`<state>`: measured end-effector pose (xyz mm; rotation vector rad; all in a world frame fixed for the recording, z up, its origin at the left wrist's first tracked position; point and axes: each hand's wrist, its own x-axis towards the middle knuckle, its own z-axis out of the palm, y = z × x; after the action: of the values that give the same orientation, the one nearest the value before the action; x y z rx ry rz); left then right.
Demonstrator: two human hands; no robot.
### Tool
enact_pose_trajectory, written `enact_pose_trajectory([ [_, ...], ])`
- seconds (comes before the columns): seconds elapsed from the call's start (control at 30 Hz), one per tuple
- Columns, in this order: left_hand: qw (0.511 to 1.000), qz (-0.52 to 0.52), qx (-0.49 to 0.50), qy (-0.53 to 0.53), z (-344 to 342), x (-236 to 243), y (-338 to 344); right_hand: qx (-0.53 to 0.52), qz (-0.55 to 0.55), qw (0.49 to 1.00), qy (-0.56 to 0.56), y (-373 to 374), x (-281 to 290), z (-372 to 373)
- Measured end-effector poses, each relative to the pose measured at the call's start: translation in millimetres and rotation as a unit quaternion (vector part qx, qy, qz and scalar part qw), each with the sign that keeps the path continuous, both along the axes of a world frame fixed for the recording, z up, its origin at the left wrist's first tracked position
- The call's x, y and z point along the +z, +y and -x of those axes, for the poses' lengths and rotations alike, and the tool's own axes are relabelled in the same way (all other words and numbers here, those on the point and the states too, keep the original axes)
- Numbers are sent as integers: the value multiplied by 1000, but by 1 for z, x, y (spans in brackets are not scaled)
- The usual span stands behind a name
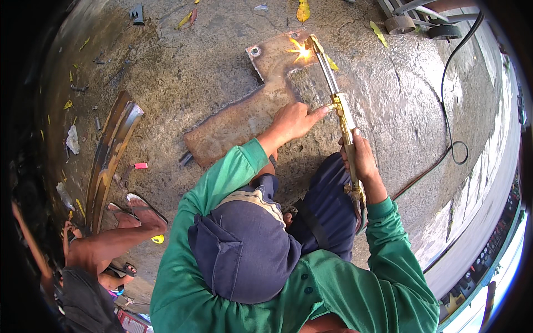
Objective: The person uses a blowtorch to heat and cut a metal plate on the ground. They ignite the torch, apply the flame to specific points on the metal, and then use a hammer to separate the heated sections.
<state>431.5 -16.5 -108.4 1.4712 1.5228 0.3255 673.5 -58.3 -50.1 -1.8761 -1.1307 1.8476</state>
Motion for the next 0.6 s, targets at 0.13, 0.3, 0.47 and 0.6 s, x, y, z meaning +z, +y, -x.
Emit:
enact_pose_trajectory([
  [0.13,1000,0,-2,0,0,3,0,0,-2,1000,-4,0,1,2],
  [0.3,1000,1,-3,4,0,2,0,-4,0,1000,5,-1,-1,1],
  [0.47,1000,6,-6,5,0,2,1,-1,-1,1000,3,0,0,1],
  [0.6,1000,0,-5,4,0,0,0,-4,3,1000,7,-1,-2,0],
])
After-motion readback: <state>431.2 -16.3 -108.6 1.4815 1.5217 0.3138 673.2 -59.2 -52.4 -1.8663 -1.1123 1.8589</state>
